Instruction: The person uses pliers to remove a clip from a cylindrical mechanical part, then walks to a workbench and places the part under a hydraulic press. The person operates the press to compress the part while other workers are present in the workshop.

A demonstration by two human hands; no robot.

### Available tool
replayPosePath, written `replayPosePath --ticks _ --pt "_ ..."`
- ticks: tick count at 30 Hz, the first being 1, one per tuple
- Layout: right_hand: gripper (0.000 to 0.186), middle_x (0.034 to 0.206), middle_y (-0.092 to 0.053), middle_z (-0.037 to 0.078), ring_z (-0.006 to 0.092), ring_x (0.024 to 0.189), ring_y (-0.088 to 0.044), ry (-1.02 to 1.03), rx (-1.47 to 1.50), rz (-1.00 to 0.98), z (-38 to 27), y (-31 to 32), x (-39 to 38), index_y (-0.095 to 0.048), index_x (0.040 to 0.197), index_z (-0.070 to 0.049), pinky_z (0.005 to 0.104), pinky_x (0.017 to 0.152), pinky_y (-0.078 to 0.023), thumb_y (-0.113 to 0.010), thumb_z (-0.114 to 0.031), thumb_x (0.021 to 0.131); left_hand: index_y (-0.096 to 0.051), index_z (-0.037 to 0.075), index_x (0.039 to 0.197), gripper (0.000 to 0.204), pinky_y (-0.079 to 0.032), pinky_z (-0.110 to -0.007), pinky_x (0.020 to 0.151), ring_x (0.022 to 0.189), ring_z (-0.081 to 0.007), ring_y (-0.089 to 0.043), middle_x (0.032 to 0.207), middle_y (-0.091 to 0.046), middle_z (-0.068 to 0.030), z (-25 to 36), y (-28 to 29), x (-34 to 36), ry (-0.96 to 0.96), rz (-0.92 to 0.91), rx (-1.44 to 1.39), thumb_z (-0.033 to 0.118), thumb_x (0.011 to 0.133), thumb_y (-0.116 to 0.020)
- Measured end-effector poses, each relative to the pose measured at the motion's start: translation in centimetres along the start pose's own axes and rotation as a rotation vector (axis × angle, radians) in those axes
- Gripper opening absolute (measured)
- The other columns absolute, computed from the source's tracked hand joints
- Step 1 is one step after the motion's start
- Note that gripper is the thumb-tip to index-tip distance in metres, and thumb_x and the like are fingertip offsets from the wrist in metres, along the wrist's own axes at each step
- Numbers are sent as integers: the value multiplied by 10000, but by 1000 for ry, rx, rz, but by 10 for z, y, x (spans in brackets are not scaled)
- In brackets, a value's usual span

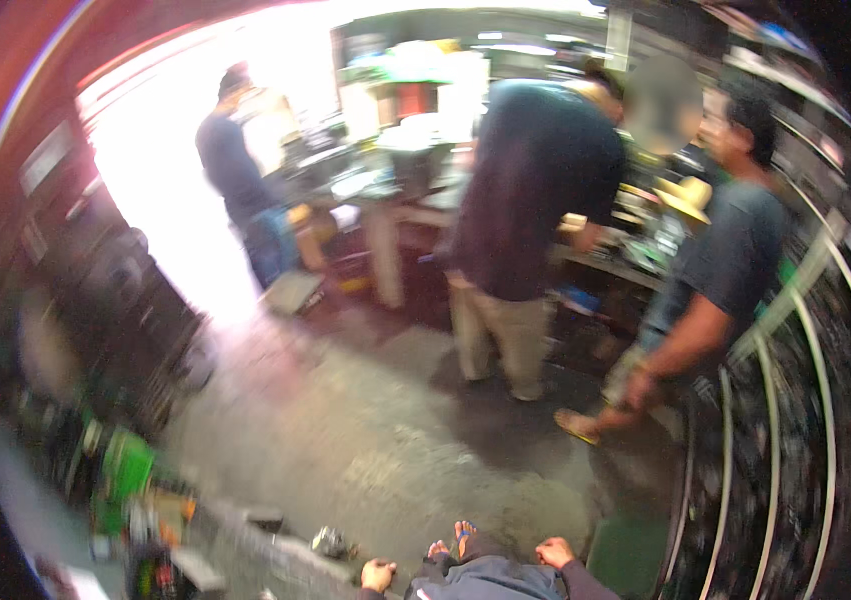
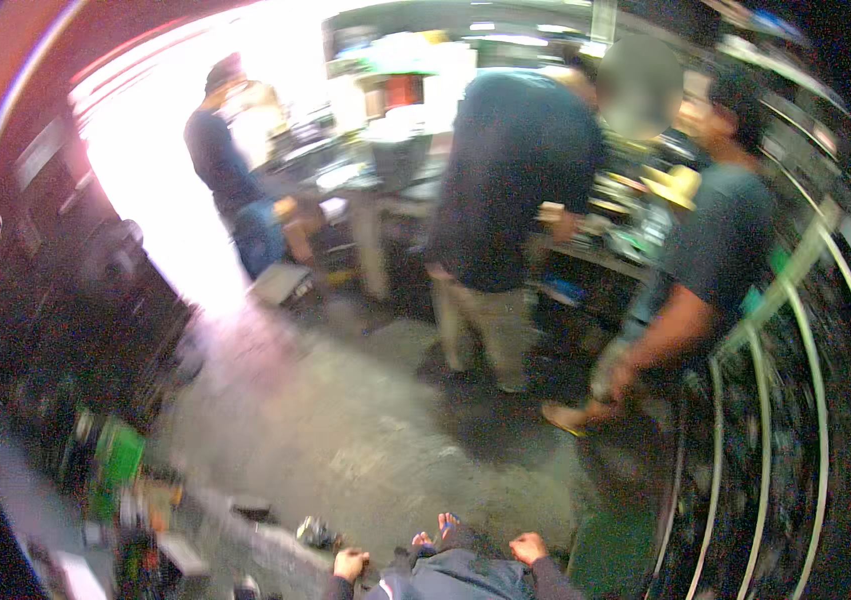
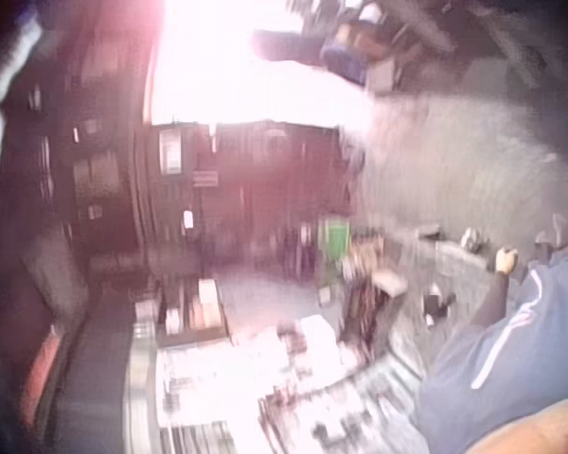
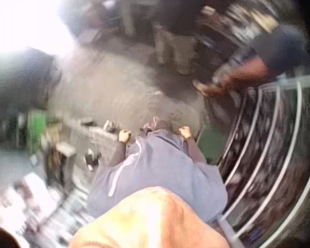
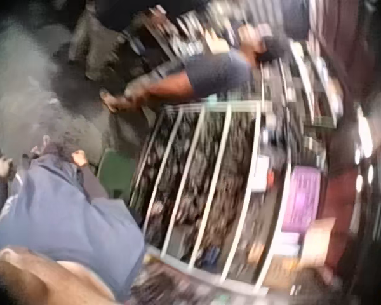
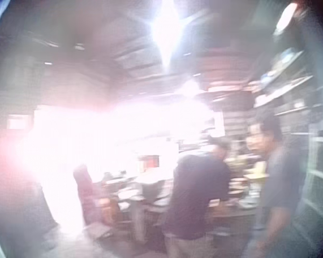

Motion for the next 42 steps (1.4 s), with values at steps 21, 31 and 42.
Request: replayPosePath --ticks 21,31,42 --pt "176 767 -683 107 182 546 -610 414 -80 -360 -304 -60 179 -675 1024 4 328 457 -484 -639 -156 963 -793 52 949 255 -581 -426 846 908 -301 -750 943 -788 -151 -137 -23 -184 745 482 -544 222 763 -832" --pt "218 833 -722 126 228 557 -682 350 -481 -494 -274 -164 75 -702 1072 35 364 454 -532 -696 -141 943 -635 32 1248 622 -557 -428 902 976 -310 -716 1032 -750 -140 -230 67 -180 851 812 -696 226 723 -906" --pt "187 806 -719 143 212 550 -661 135 -300 -285 -249 -131 35 -673 1089 22 354 451 -531 -661 -121 970 -532 23 1359 543 -473 -476 1078 1255 -420 -588 1356 -599 -239 -244 212 -133 970 878 -606 85 838 -673"
Point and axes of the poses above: each hand's wrist, its own x-axis towards the middle knuckle, its own y-axis out of the back of the hand, z = x × y, the point moved 7 cm from there along x, towards the middle knuckle
